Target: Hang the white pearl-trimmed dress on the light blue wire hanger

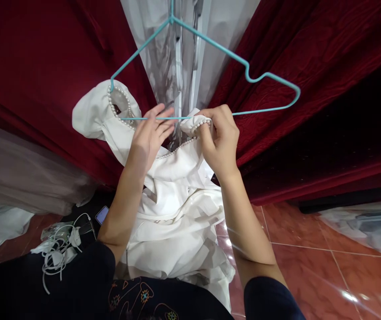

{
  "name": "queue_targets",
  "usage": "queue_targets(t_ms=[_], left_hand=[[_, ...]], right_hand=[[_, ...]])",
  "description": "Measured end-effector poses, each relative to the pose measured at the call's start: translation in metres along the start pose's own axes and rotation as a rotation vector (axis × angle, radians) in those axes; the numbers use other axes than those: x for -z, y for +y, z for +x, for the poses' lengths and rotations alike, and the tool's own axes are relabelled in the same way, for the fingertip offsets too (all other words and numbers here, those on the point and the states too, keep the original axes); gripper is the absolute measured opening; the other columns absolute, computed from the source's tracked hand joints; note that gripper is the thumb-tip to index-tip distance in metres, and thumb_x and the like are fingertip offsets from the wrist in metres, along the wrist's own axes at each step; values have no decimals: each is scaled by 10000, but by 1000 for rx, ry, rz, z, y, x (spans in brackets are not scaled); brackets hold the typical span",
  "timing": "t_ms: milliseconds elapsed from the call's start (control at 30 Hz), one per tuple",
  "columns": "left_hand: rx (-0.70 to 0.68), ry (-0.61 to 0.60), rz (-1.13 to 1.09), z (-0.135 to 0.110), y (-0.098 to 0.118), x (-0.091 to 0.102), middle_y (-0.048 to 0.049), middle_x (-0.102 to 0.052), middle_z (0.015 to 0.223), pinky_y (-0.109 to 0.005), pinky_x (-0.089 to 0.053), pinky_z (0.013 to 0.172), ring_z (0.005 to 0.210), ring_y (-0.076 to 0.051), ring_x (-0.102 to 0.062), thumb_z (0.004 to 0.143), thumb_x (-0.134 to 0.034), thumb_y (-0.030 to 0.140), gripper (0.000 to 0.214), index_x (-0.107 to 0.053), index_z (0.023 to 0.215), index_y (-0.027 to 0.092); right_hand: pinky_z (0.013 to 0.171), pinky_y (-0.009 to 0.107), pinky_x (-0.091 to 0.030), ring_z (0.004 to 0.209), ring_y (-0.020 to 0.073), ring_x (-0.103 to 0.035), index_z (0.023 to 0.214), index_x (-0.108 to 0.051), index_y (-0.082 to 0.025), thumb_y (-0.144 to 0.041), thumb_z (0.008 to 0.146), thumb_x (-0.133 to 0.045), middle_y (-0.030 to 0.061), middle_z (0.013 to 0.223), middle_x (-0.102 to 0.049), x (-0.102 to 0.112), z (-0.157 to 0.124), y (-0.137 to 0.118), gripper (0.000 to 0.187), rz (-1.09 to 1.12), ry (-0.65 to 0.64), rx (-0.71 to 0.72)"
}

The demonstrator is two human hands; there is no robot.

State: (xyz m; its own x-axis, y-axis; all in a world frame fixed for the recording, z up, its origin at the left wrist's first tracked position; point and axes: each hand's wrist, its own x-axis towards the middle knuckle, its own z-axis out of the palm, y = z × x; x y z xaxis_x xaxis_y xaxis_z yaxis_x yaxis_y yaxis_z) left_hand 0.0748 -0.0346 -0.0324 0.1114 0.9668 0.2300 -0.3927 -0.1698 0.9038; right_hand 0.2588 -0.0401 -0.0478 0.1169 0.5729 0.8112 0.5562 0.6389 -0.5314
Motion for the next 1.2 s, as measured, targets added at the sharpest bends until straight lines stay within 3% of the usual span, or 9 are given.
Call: queue_targets(t_ms=[100,200,300,433,600,800,900,1067,1200], left_hand=[[-79,61,-153,11,-5,-9,-67,-749,1105,-391,-559,1145,1359,-243,-703,1150,-490,453,275,-628,1127,216],[-38,82,-135,9,-2,-7,-30,-663,883,-351,-614,1025,1287,-252,-734,1108,-581,463,243,-591,1058,225],[-39,71,-114,3,6,0,-26,-632,849,-312,-643,894,1224,-248,-746,1076,-628,462,229,-574,1042,242],[-56,72,-55,-5,14,2,-38,-655,887,-288,-652,805,1224,-247,-736,1064,-637,516,265,-566,1059,260],[-42,90,11,-7,19,4,-43,-677,897,-297,-652,748,1248,-267,-730,1062,-623,542,272,-563,1043,277],[-31,103,12,-4,21,6,-31,-658,840,-267,-650,708,1254,-260,-727,1066,-622,536,275,-549,1053,270],[-34,110,3,-4,18,5,-28,-641,836,-255,-645,705,1257,-258,-725,1068,-619,524,266,-546,1067,268],[-53,92,-23,-7,14,7,-42,-670,881,-270,-658,725,1239,-253,-732,1083,-609,477,207,-586,1102,272],[-27,101,-10,-10,13,8,-54,-690,920,-296,-665,777,1274,-255,-718,1107,-561,439,171,-603,1111,274]], right_hand=[[979,496,-568,1056,262,-658,1058,-731,-277,-253,1000,-541,90,1049,-644,2,-1,-1,200,-56,73,52],[950,484,-532,1070,269,-635,1067,-764,-257,-128,878,-576,97,1043,-627,16,-1,11,297,-103,406,167],[876,440,-481,942,212,-577,1024,-744,-252,-72,796,-635,40,967,-581,46,4,41,310,-108,745,247],[791,351,-422,789,119,-491,821,-638,-227,91,782,-568,-32,844,-523,87,22,83,327,-69,921,232],[638,265,-339,655,41,-451,740,-609,-176,163,720,-569,-69,761,-537,89,61,69,342,67,799,130],[563,262,-298,589,54,-476,675,-553,-231,156,621,-643,-26,674,-583,58,116,23,401,142,319,-56],[583,285,-404,609,99,-586,767,-587,-227,43,723,-708,5,740,-634,48,125,9,300,208,132,-114],[790,325,-526,901,162,-687,964,-731,-169,-156,892,-732,81,992,-726,37,84,-21,72,304,280,103],[654,307,-452,699,125,-559,835,-690,-222,-254,811,-848,24,814,-618,29,33,-17,163,137,487,64]])
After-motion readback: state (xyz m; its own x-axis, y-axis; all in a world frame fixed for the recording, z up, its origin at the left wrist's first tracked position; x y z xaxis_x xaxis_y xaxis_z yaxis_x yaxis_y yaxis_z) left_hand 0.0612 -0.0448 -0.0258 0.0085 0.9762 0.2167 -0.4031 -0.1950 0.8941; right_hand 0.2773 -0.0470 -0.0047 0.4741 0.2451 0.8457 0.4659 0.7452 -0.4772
